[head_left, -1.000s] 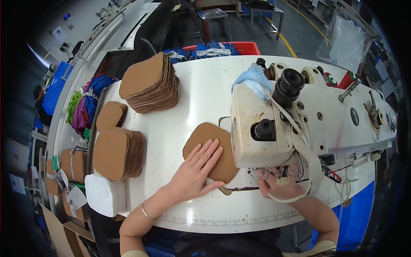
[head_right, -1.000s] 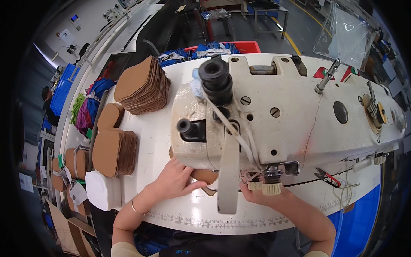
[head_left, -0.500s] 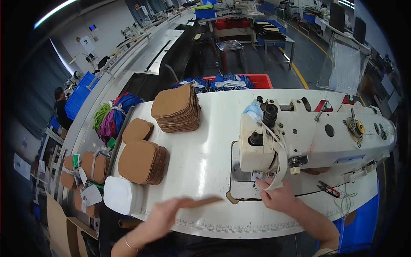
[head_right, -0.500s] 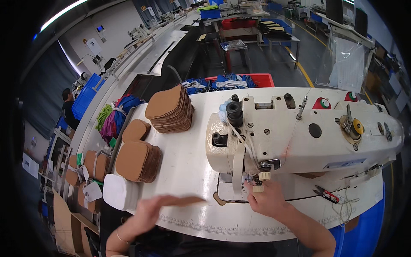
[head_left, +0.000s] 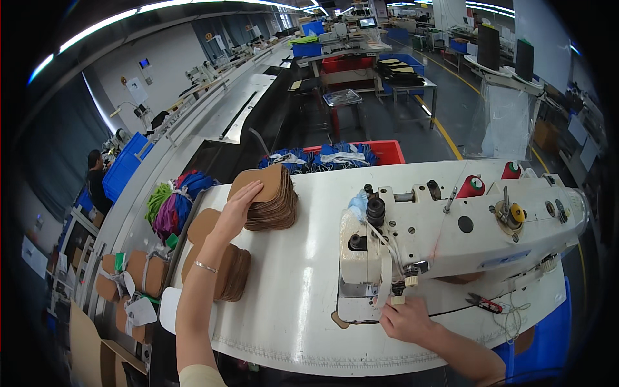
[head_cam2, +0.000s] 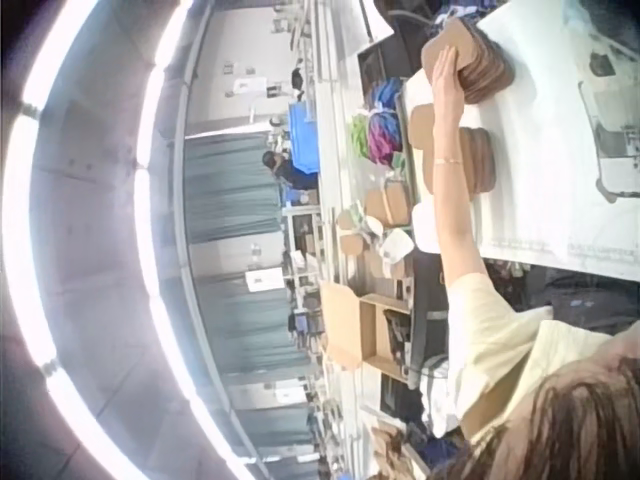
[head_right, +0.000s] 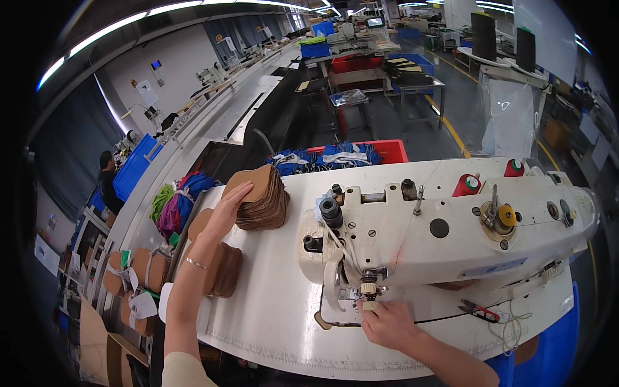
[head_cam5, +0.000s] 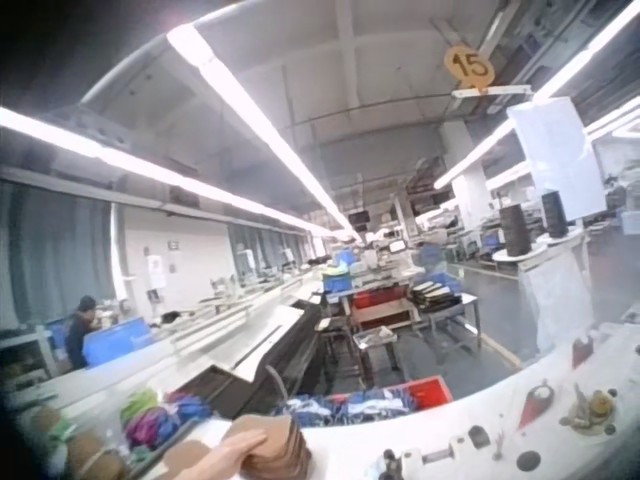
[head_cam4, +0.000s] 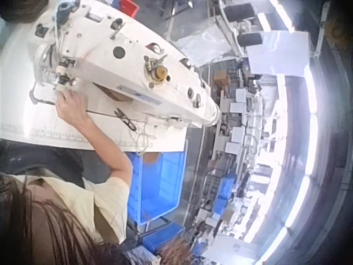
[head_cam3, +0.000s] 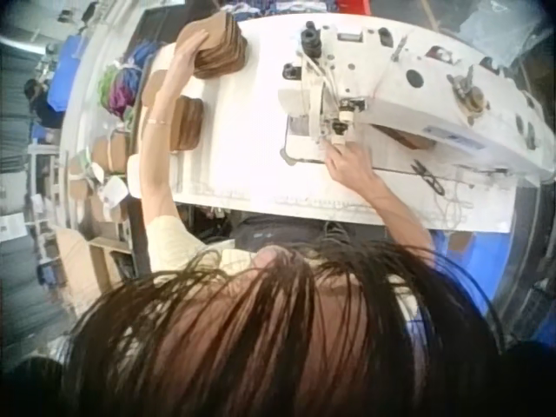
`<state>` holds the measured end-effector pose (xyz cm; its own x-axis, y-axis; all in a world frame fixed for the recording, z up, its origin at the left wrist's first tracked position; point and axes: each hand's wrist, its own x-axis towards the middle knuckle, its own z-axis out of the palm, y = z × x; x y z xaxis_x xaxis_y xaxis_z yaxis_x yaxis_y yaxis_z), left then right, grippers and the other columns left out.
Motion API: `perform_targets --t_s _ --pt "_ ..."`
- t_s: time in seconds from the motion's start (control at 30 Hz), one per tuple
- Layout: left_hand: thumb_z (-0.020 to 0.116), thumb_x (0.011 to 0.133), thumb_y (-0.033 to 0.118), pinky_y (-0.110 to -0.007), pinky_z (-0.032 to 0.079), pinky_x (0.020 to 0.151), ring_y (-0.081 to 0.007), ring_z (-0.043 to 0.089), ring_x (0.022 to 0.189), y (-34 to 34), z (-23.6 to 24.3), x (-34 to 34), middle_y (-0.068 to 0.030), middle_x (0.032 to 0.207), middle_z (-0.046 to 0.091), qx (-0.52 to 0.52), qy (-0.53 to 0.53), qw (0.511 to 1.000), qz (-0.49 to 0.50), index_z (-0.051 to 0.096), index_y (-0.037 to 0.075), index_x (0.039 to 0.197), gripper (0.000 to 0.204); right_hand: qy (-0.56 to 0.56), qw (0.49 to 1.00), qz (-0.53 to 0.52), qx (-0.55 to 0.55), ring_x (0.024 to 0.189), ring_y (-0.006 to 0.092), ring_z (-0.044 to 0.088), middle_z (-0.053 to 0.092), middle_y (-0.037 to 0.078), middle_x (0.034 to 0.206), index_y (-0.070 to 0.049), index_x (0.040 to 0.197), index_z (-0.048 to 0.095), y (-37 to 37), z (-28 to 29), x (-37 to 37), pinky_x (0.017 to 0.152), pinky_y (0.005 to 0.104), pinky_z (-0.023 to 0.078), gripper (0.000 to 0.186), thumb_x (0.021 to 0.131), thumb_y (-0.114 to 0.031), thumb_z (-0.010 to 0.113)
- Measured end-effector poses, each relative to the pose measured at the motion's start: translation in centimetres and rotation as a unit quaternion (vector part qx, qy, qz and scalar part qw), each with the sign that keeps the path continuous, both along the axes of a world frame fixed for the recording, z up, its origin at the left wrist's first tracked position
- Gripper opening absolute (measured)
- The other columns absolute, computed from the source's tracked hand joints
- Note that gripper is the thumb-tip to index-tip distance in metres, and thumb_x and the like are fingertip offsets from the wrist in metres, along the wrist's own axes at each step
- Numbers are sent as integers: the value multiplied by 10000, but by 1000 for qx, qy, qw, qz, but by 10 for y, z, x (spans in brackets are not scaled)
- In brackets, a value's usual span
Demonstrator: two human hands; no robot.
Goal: The person aligns white fabric padding onto brown fabric pieces and stitches them together using a sewing machine.
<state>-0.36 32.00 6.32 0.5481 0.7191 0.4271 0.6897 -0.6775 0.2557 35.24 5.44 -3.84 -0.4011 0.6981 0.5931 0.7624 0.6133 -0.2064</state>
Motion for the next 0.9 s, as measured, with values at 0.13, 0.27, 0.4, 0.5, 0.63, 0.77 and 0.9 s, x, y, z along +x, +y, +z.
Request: perform_targets --t_s 0.13,0.27,0.4,0.5,0.63,0.77,0.9 --pt "482 952 43 -394 328 1141 -307 398 1364 0 1 -9 -139 1445 462 -50 25 998 -2 466 63 1394 443 -24 1000 14 13 548 190 578 543 39 752 -23 1018 684 -5 11 -2 490 317 463 327 702 -104 684" --pt "504 967 267 -410 195 1185 -320 254 1440 6 -2 -9 -168 1536 318 -29 118 992 -27 333 35 1476 585 -86 992 -46 77 566 178 553 533 26 735 -46 899 670 -28 34 27 480 312 451 187 719 -93 693" --pt "460 989 298 -426 169 1190 -319 225 1454 -3 2 4 -147 1560 283 77 119 990 14 301 58 1500 587 -62 966 -250 -19 742 322 634 628 138 928 0 1030 645 -21 50 91 645 431 515 257 804 -121 666" --pt "403 1009 417 -432 195 1179 -310 258 1449 -42 13 17 -126 1555 308 25 -42 999 -16 367 65 1477 586 -227 935 -271 2 972 347 603 608 160 1047 -17 1099 624 -2 47 114 816 464 488 282 841 -130 608" --pt "309 1006 530 -471 253 1146 -360 332 1408 -138 22 23 -173 1511 369 -29 -57 998 -2 457 44 1417 653 -330 905 -264 -36 1225 356 487 542 183 1259 -23 1160 591 7 36 122 1006 498 392 305 894 -160 535" --pt "254 1019 516 -485 297 1110 -410 373 1372 -213 14 32 -227 1453 427 -100 -49 994 -19 524 -2 1343 668 -138 919 -289 -230 1176 350 523 566 168 1228 -26 1141 599 4 31 139 976 477 420 287 896 -167 550" --pt "419 992 307 -459 391 1023 -378 514 1218 -242 5 48 -208 1298 566 -163 -88 981 -49 622 -33 1195 445 240 863 -362 -258 1051 332 586 626 150 1098 -33 1071 620 -2 44 124 901 437 468 225 885 -154 579"
